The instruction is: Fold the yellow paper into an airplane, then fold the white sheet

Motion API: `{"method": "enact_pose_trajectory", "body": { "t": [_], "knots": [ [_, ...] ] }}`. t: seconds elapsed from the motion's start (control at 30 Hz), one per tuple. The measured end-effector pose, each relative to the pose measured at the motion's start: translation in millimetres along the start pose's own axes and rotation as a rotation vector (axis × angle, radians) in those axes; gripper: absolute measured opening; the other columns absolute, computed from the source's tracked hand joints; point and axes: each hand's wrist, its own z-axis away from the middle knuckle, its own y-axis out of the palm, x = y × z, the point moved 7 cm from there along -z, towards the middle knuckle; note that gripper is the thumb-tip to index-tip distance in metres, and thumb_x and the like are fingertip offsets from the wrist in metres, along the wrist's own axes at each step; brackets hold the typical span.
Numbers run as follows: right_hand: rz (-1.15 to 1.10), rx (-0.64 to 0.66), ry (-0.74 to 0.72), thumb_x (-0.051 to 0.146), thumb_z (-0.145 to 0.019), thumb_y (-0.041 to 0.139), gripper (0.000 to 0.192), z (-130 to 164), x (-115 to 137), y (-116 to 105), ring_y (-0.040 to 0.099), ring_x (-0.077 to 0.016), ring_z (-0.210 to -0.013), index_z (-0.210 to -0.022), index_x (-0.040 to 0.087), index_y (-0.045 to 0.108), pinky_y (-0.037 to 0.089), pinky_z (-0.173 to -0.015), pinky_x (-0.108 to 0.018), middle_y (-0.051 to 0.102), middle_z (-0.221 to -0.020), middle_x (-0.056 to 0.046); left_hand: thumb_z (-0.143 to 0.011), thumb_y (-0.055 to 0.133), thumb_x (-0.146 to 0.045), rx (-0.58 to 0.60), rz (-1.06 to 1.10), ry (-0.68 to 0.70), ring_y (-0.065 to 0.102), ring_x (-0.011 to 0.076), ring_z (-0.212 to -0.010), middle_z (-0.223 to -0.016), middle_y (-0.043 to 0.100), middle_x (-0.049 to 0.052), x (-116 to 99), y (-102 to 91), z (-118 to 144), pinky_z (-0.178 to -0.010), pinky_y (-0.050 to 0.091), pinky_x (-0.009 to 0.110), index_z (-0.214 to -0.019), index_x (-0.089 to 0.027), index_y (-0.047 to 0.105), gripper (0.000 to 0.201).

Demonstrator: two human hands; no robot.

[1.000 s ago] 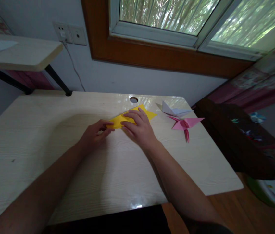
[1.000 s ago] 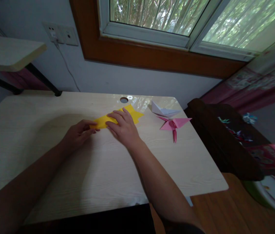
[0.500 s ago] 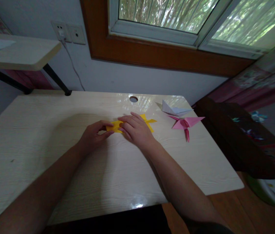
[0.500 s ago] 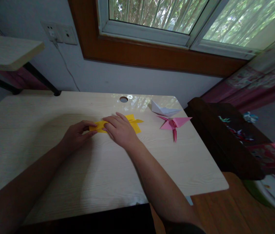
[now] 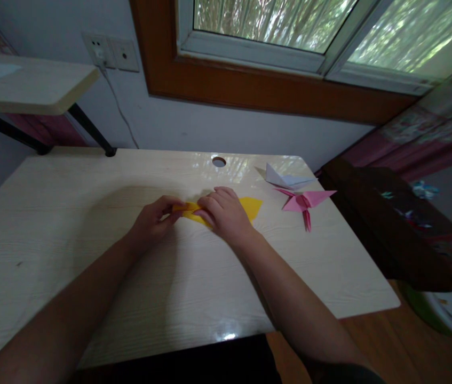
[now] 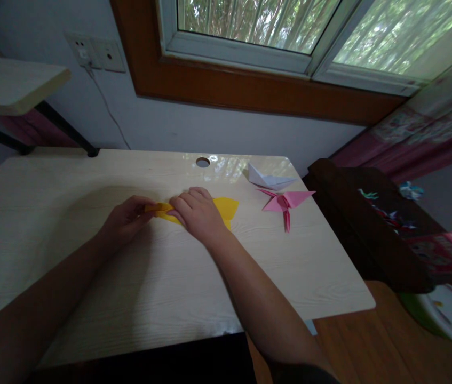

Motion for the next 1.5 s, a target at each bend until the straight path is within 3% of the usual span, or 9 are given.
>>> {"method": "enact_pose_trajectory", "body": {
  "t": [0.17,0.3,0.4,0.63,1.03,1.3,1.4,1.5],
  "knots": [
    [-0.105,0.020,-0.018,0.046,-0.103,0.052,0.030,1.3,3.6,6.8,0.064,-0.0224,-0.095,-0.112,0.019,0.061,0.044,-0.091,-0.038,0.072,-0.101,-0.009,-0.084,0.077,-0.043,0.005,0.009,-0.097,0.070,0.0185,-0.088,-0.098,0.071,0.002,6.1,1.5,-0.9,-0.077,0.058,0.029,-0.116,-0.024,0.059,0.041],
    [-0.131,0.047,0.020,0.048,-0.104,0.050,0.032,1.3,4.1,10.8,0.066,-0.0224,-0.098,-0.115,0.020,0.060,0.045,-0.092,-0.037,0.073,-0.105,-0.009,-0.082,0.077,-0.047,-0.003,-0.077,-0.152,0.067,0.0173,-0.080,-0.093,0.070,0.001,6.1,-0.2,-1.5,-0.069,0.056,0.028,-0.107,-0.023,0.063,0.037],
    [-0.116,0.066,0.054,0.047,-0.104,0.049,0.032,2.3,0.6,13.7,0.067,-0.0228,-0.098,-0.116,0.019,0.061,0.045,-0.092,-0.038,0.074,-0.105,-0.009,-0.082,0.077,-0.045,-0.024,-0.022,-0.187,0.067,0.0173,-0.077,-0.088,0.069,0.000,9.9,-0.9,-1.6,-0.066,0.055,0.028,-0.105,-0.023,0.062,0.035],
    [-0.117,0.077,0.136,0.043,-0.103,0.054,0.028,8.1,-18.0,18.5,0.066,-0.0236,-0.100,-0.118,0.021,0.063,0.043,-0.095,-0.039,0.074,-0.108,-0.008,-0.083,0.076,-0.043,-0.067,0.172,-0.274,0.070,0.0183,-0.075,-0.091,0.071,0.001,20.9,-0.3,-3.8,-0.069,0.061,0.033,-0.104,-0.022,0.060,0.034],
    [-0.157,0.005,0.298,0.033,-0.098,0.061,0.018,18.1,-57.5,0.9,0.062,-0.0242,-0.091,-0.110,0.020,0.066,0.047,-0.086,-0.039,0.070,-0.095,-0.007,-0.082,0.075,-0.039,-0.169,0.146,-0.292,0.069,0.0181,-0.077,-0.093,0.071,0.002,21.0,-15.7,-5.3,-0.074,0.059,0.033,-0.105,-0.021,0.061,0.033],
    [-0.078,-0.084,0.323,0.026,-0.096,0.058,0.020,23.6,-72.5,-5.9,0.055,-0.0296,-0.104,-0.114,0.022,0.066,0.047,-0.093,-0.048,0.065,-0.111,-0.012,-0.081,0.074,-0.041,-0.226,0.025,-0.326,0.067,0.0174,-0.075,-0.089,0.069,0.001,25.7,-27.9,-7.4,-0.069,0.055,0.030,-0.102,-0.020,0.058,0.034],
    [-0.038,-0.168,0.313,0.020,-0.094,0.058,0.026,22.5,-63.8,-15.1,0.050,-0.0318,-0.117,-0.118,0.023,0.066,0.044,-0.101,-0.053,0.059,-0.125,-0.013,-0.081,0.073,-0.044,-0.218,-0.141,-0.339,0.063,0.0165,-0.070,-0.084,0.068,0.000,23.4,-29.4,-7.8,-0.061,0.050,0.027,-0.097,-0.020,0.059,0.032],
    [-0.074,-0.151,0.228,0.017,-0.095,0.054,0.027,16.8,-45.5,-12.4,0.051,-0.0294,-0.118,-0.118,0.023,0.067,0.045,-0.103,-0.051,0.061,-0.124,-0.012,-0.081,0.073,-0.047,-0.167,-0.252,-0.329,0.062,0.0170,-0.069,-0.084,0.069,0.001,19.4,-24.8,-7.7,-0.059,0.047,0.027,-0.092,-0.021,0.060,0.031]
  ]
}}
